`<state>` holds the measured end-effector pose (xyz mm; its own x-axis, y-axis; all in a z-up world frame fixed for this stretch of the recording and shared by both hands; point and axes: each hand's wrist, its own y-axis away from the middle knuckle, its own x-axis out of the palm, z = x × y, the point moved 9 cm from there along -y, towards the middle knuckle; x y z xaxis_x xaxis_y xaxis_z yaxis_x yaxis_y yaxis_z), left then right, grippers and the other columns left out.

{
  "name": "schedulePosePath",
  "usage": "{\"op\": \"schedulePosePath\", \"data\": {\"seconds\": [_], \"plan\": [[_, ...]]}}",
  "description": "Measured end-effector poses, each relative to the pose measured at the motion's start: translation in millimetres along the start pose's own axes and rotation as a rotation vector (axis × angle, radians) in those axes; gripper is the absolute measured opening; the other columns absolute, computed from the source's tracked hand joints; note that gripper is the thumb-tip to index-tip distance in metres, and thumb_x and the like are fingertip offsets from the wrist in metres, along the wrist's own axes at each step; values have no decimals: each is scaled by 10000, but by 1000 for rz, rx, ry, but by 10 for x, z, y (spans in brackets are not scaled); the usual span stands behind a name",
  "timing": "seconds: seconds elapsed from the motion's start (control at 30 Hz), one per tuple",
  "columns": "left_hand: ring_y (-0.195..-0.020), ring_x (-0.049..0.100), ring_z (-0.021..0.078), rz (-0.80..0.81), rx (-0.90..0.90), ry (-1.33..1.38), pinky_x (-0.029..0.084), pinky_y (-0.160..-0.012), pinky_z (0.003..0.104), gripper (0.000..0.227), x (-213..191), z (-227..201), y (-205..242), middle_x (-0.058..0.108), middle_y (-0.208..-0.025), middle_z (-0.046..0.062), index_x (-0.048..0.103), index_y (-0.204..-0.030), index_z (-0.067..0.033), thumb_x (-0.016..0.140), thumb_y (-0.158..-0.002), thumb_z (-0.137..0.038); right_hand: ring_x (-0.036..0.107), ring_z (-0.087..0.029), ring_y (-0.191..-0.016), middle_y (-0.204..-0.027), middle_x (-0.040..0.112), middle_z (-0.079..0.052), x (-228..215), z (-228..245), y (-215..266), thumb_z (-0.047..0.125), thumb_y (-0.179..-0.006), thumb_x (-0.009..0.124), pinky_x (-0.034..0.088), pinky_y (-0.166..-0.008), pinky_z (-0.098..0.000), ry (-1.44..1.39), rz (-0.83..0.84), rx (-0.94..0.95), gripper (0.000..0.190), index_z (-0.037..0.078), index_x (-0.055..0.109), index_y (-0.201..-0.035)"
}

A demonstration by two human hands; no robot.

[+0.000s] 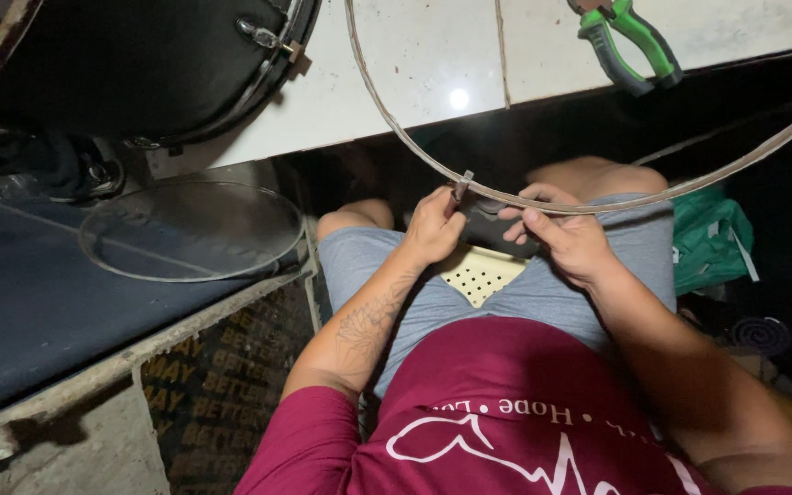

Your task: The person sits on a low chair and uses pliers to bend and adjust a metal ring resting on their lap. They repeatedly grip the ring with the pliers and apply force to reshape it, occasionally switching hands or repositioning the tool.

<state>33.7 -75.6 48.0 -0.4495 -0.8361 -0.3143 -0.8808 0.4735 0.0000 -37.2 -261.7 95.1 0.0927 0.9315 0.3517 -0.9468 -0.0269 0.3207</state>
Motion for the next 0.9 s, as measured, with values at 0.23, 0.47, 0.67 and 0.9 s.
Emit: {"op": "schedulePosePath", "data": {"seconds": [0.23, 0.47, 0.67, 0.9], "plan": [[-880, 653, 450, -14, 10, 90, 532, -762, 493, 233, -224, -633, -105, 601, -874, 241, 636, -952, 0, 551, -743, -59, 752, -263, -810, -1109, 708, -279, 22, -27, 9, 178, -1034, 615, 643, -699, -327, -21, 0, 7, 325, 13, 522, -1297], [-1066, 639, 447, 26, -32, 117, 520, -920, 520, 411, -189, -621, -108, 655, -1080, 237, 672, -1122, -6, 552, -740, -96, 759, -256, -824, -1121, 708, -280, 46, 17, 10, 182, -1034, 608, 644, -712, -307, -28, 10, 8, 320, 15, 525, -1295], [-773, 621, 383, -8, -69, 12, 508, -717, 449, 80, -12, 255, 23, 551, -754, 159, 589, -761, -46, 571, -688, -74, 758, -263, -822, -1110, 710, -291, 48, 13, 1, 187, -1037, 606, 642, -711, -312, -16, 20, 7, 326, 3, 521, -1292], [-722, 606, 393, -6, -50, -34, 474, -671, 456, 110, -38, 257, -48, 534, -700, 157, 525, -686, -58, 633, -700, -70, 763, -267, -817, -1089, 718, -293, 95, 85, 9, 174, -1042, 595, 642, -700, -309, -13, 31, -16, 321, -6, 509, -1294]]}}
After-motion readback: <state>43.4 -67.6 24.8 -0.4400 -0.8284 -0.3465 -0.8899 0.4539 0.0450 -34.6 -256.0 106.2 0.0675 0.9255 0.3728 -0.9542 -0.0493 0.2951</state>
